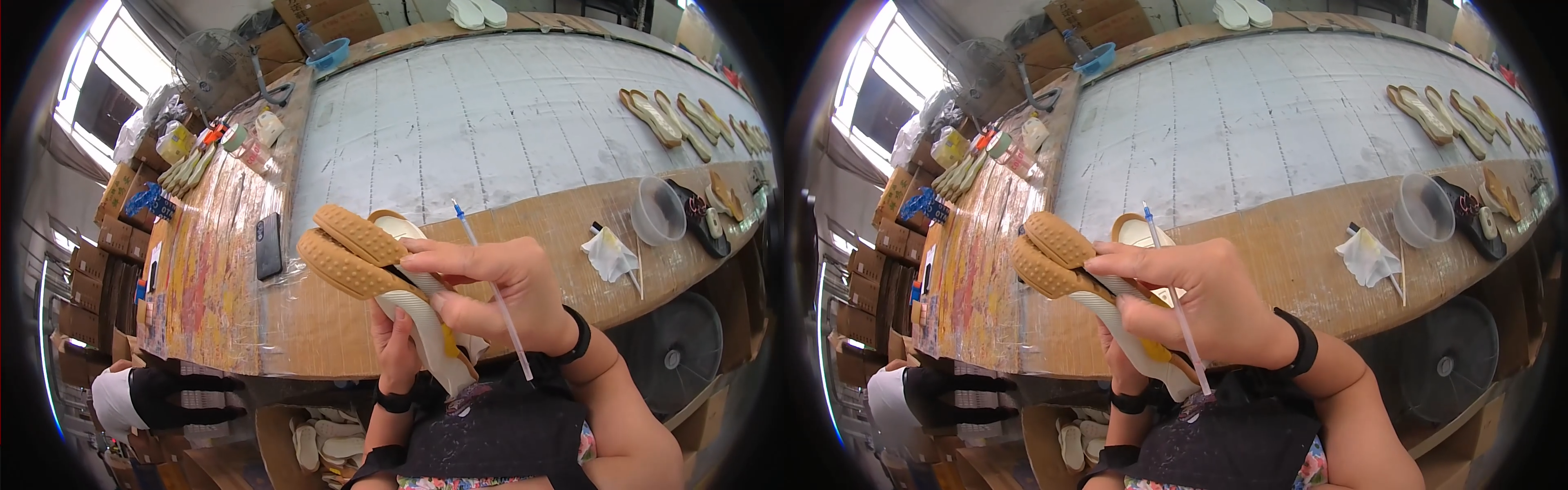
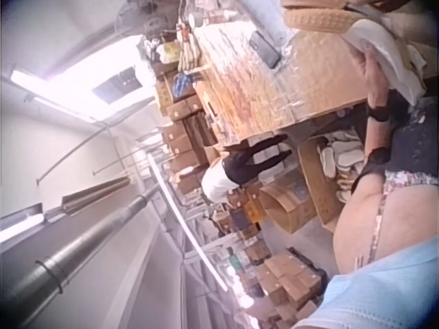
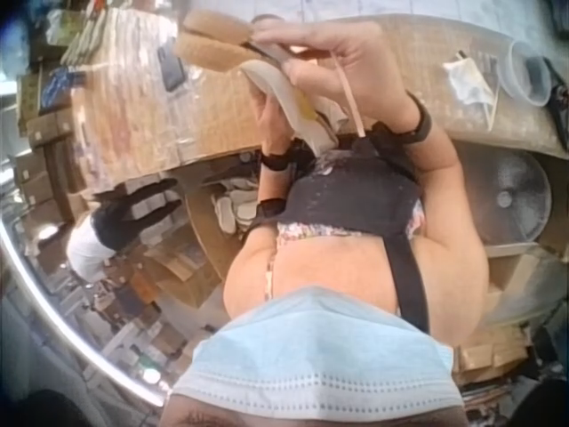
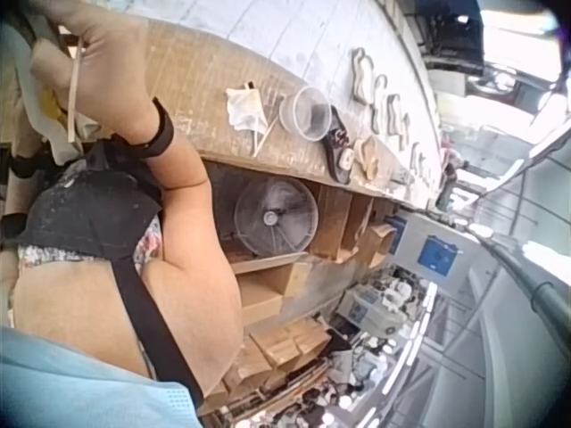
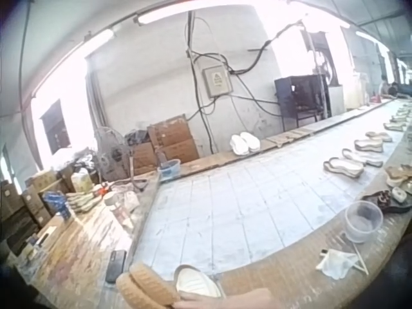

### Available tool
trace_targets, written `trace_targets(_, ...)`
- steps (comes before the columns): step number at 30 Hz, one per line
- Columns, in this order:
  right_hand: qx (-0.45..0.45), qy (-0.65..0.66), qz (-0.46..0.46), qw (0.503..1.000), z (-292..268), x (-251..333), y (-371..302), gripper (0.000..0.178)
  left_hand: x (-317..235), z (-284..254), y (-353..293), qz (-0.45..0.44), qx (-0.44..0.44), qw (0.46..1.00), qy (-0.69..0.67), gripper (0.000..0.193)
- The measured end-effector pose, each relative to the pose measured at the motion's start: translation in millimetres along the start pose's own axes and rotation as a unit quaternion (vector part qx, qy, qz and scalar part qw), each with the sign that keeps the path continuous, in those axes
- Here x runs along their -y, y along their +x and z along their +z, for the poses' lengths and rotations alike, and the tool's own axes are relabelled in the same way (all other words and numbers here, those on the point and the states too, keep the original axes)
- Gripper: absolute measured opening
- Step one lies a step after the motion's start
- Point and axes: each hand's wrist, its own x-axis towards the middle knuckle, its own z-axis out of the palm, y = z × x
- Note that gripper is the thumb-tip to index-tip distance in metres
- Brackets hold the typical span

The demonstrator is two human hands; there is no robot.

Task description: Manually assemble shoe outsoles with insoles and mark them for quality control.

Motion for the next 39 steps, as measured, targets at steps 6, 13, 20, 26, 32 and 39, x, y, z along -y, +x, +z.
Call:
trace_targets(6, -0.016, -0.005, -0.001, 1.0, 3, 2, -3, 0.031, -7, 8, 2, -0.044, -0.011, 0.999, 0.001, 0.047)
trace_targets(13, 0.012, -0.078, -0.037, 0.996, -4, 8, 1, 0.023, -17, 21, 4, -0.046, 0.02, 0.998, 0.024, 0.04)
trace_targets(20, 0.0, -0.08, -0.031, 0.996, -7, 12, -5, 0.016, -16, 25, 8, -0.031, 0.03, 0.999, 0.029, 0.043)
trace_targets(26, 0.004, -0.087, -0.055, 0.995, -9, 9, -4, 0.017, -20, 27, 12, -0.026, 0.037, 0.997, 0.058, 0.051)
trace_targets(32, -0.037, -0.065, -0.039, 0.996, -6, -2, -4, 0.019, -29, 32, 16, 0.02, 0.099, 0.994, -0.038, 0.084)
trace_targets(39, 0.007, 0.039, 0.023, 0.999, 2, -12, -10, 0.05, -49, 17, 10, -0.087, 0.061, 0.993, 0.048, 0.097)
